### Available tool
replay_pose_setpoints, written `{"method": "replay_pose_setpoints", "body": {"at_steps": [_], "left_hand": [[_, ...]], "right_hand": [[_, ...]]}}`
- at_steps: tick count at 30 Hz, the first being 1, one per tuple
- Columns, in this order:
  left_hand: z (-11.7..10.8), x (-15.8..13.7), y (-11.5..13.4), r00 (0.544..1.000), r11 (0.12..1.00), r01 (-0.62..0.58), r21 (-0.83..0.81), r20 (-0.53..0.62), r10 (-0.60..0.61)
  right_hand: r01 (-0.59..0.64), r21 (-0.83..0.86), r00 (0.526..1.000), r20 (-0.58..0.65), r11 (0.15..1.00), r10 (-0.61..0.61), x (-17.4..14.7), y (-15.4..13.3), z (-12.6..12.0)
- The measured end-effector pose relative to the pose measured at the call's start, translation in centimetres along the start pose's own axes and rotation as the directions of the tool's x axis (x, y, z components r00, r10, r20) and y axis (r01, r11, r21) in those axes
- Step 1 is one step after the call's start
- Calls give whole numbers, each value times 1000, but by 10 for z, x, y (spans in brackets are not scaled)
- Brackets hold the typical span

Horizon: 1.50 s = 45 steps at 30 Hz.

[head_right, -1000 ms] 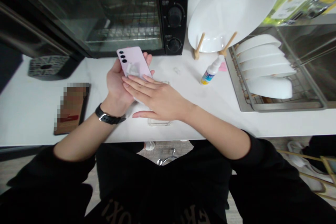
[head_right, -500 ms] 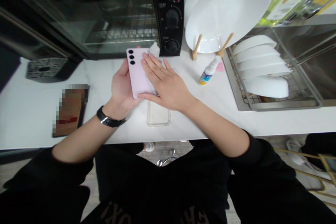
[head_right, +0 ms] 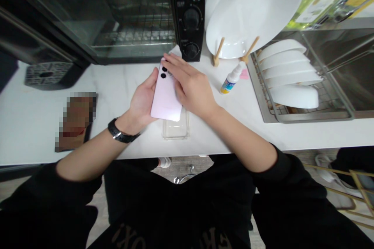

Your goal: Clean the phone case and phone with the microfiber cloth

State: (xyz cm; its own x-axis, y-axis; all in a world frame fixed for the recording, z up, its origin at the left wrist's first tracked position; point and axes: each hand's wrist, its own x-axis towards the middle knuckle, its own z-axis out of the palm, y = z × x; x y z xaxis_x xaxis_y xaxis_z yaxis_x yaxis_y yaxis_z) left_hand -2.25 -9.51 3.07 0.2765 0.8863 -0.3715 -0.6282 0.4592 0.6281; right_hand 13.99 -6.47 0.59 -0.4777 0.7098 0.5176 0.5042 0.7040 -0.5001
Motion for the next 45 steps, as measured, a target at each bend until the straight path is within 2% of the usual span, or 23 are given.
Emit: {"method": "replay_pose_setpoints", "body": {"at_steps": [4, 11, 15, 18, 21, 23, 27, 29, 31, 36, 40, 45], "left_hand": [[0, -5, 2, 995, 996, 88, -27, 51, -87], [-2, -1, 5, 985, 991, 132, -31, 117, -127], [-3, 0, 6, 983, 988, 156, -8, 102, -154], [-5, 0, 4, 985, 993, 122, -7, 122, -120], [-7, 2, 3, 986, 995, 94, -16, 142, -91], [-6, 2, 2, 983, 994, 108, -7, 148, -105], [-2, -1, 3, 980, 985, 169, 31, 105, -171], [0, -2, 3, 981, 984, 177, 21, 82, -178], [0, -1, 1, 984, 987, 160, -15, 77, -158], [-3, 6, 0, 996, 993, 8, -117, 93, 3], [-7, 7, 2, 998, 992, -27, -119, 56, 34], [-8, 4, 8, 988, 978, -150, -143, 2, 152]], "right_hand": [[-72, 9, 987, -147, 997, 72, 0, -2, -7], [-46, -31, 979, -203, 998, 39, 4, 1, -9], [102, -32, 942, -319, 994, -107, 5, 7, -6], [207, 2, 921, -337, 978, -194, 4, 5, -4], [260, 6, 902, -358, 966, -241, 4, 3, -3], [237, 5, 901, -376, 971, -218, 5, 4, -3], [81, -37, 924, -373, 996, -89, 7, 9, -7], [68, -74, 931, -354, 995, -90, 6, 10, -9], [108, -70, 940, -318, 992, -125, 5, 9, -7], [285, -9, 942, -185, 959, -281, -3, -4, 11], [442, 35, 895, -92, 896, -437, -7, -15, 21], [531, 19, 847, -48, 847, -530, -6, -12, 16]]}}
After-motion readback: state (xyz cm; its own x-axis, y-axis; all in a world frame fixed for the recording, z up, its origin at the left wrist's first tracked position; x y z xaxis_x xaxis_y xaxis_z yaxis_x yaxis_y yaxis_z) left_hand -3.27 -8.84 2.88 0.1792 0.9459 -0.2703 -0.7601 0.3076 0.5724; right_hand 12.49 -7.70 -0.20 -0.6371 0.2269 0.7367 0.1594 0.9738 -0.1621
